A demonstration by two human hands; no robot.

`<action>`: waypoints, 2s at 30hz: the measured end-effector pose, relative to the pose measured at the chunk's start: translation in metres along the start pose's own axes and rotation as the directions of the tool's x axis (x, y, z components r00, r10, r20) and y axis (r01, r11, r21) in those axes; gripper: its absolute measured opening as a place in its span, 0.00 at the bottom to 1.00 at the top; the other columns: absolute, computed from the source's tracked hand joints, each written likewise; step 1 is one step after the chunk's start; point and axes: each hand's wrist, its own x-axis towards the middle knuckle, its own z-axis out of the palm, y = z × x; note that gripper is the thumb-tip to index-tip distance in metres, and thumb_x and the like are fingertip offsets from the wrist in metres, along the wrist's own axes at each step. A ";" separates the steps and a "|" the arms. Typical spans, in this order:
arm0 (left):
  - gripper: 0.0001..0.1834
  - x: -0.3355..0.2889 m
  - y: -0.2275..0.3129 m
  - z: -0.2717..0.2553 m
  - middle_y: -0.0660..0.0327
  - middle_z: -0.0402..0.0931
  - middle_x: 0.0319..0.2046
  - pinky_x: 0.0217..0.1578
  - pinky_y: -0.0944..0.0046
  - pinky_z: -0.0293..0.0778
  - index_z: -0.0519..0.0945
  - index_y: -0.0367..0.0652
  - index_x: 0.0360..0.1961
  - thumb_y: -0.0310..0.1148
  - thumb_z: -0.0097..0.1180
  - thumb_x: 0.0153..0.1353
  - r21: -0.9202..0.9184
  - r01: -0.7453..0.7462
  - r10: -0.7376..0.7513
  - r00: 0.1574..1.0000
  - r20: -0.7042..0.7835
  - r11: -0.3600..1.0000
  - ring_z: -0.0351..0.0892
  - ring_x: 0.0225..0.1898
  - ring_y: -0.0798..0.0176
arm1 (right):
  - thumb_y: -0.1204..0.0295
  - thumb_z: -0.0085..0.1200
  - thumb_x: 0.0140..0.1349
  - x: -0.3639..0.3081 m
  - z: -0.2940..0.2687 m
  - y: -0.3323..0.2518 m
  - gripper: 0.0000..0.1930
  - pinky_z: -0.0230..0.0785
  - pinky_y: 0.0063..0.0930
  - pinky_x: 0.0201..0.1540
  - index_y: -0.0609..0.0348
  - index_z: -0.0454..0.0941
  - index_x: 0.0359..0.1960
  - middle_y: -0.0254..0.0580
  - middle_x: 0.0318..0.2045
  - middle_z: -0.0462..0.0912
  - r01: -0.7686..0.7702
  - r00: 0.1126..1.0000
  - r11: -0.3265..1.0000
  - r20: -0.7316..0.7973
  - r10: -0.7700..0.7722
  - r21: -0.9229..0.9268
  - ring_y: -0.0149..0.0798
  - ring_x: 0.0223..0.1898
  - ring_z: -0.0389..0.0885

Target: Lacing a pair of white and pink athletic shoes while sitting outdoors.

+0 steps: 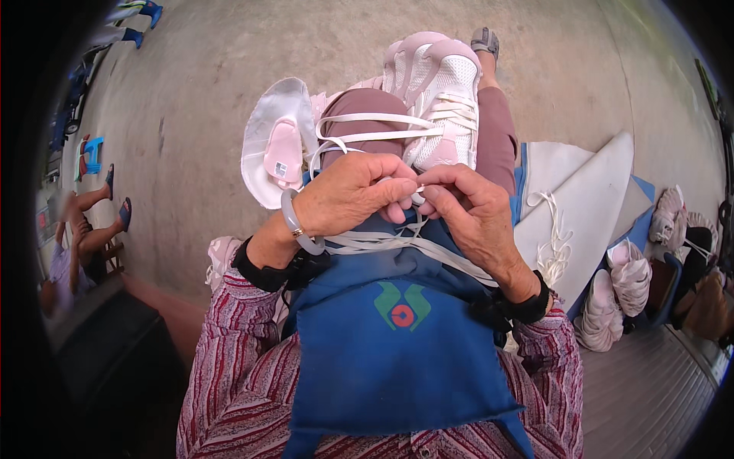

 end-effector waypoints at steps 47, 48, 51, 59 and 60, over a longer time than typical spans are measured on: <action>0.04 0.058 -0.004 0.020 0.53 0.77 0.26 0.26 0.62 0.73 0.77 0.36 0.31 0.23 0.57 0.54 0.879 -0.177 0.673 0.714 -0.194 0.442 0.79 0.25 0.55 | 0.58 0.48 0.67 -0.001 -0.027 0.065 0.20 0.59 0.16 0.10 0.67 0.73 0.44 0.30 0.18 0.74 -0.496 0.838 0.512 0.231 0.495 0.702 0.24 0.12 0.71; 0.03 0.059 -0.004 0.020 0.53 0.77 0.26 0.26 0.62 0.73 0.77 0.36 0.31 0.23 0.56 0.54 0.882 -0.165 0.677 0.707 -0.206 0.441 0.79 0.25 0.54 | 0.58 0.48 0.67 -0.001 -0.027 0.066 0.20 0.58 0.16 0.10 0.67 0.73 0.43 0.30 0.18 0.74 -0.492 0.841 0.510 0.233 0.489 0.706 0.23 0.12 0.71; 0.03 0.060 -0.002 0.021 0.52 0.77 0.26 0.27 0.61 0.73 0.76 0.37 0.31 0.23 0.55 0.54 0.882 -0.162 0.681 0.700 -0.213 0.442 0.78 0.25 0.53 | 0.58 0.48 0.68 0.000 -0.026 0.064 0.19 0.58 0.16 0.09 0.66 0.74 0.43 0.30 0.18 0.74 -0.494 0.840 0.502 0.240 0.486 0.710 0.23 0.12 0.70; 0.03 0.062 0.002 0.022 0.51 0.76 0.26 0.27 0.59 0.72 0.75 0.37 0.31 0.22 0.54 0.54 0.899 -0.165 0.662 0.731 -0.166 0.407 0.78 0.26 0.49 | 0.59 0.43 0.70 0.001 -0.026 0.066 0.18 0.59 0.16 0.09 0.64 0.73 0.41 0.31 0.18 0.74 -0.496 0.841 0.524 0.233 0.487 0.693 0.24 0.11 0.70; 0.03 0.063 0.004 0.022 0.51 0.76 0.27 0.28 0.59 0.72 0.76 0.37 0.32 0.23 0.55 0.55 0.903 -0.164 0.648 0.747 -0.148 0.396 0.78 0.27 0.50 | 0.59 0.43 0.70 0.000 -0.025 0.067 0.18 0.59 0.16 0.09 0.64 0.73 0.41 0.31 0.18 0.74 -0.495 0.842 0.526 0.232 0.487 0.692 0.24 0.11 0.70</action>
